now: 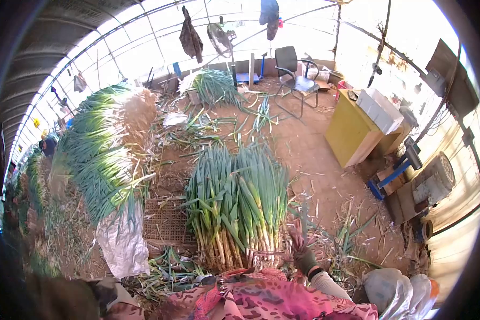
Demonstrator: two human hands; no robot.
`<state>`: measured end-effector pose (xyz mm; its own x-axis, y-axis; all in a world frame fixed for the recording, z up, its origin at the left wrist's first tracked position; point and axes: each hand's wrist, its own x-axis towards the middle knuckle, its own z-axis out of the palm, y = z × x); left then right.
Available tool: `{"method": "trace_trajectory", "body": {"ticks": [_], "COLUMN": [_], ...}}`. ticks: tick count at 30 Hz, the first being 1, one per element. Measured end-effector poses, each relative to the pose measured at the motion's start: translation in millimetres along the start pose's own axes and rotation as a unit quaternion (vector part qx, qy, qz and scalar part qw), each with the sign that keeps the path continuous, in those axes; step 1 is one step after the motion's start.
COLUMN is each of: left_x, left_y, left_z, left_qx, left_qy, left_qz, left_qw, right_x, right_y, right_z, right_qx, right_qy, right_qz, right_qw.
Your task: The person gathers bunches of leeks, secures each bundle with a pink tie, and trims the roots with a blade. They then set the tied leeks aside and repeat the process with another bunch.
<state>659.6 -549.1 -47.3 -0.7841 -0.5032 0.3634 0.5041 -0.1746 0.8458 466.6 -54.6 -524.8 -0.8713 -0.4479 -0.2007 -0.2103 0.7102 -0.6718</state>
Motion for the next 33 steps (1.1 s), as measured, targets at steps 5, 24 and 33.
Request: {"method": "trace_trajectory", "body": {"ticks": [5,24,33], "left_x": [-15.3,-8.1,-11.5], "left_y": [-42.2,-30.8,-12.0], "left_z": [2.7,33.0,42.8], "left_qx": [0.194,0.190,0.261], "left_qy": [-0.002,-0.160,-0.222], "left_qz": [-0.067,-0.081,-0.032], "left_qw": [0.979,0.965,0.939], "right_x": [-28.7,-47.1,-45.0], "right_y": [18.0,36.1,23.7], "right_z": [20.0,8.6,10.3], "right_qx": [-0.203,-0.095,-0.472], "right_qy": [-0.066,0.004,-0.133], "right_qz": [-0.100,-0.029,-0.218], "right_qw": [0.972,0.995,0.844]}}
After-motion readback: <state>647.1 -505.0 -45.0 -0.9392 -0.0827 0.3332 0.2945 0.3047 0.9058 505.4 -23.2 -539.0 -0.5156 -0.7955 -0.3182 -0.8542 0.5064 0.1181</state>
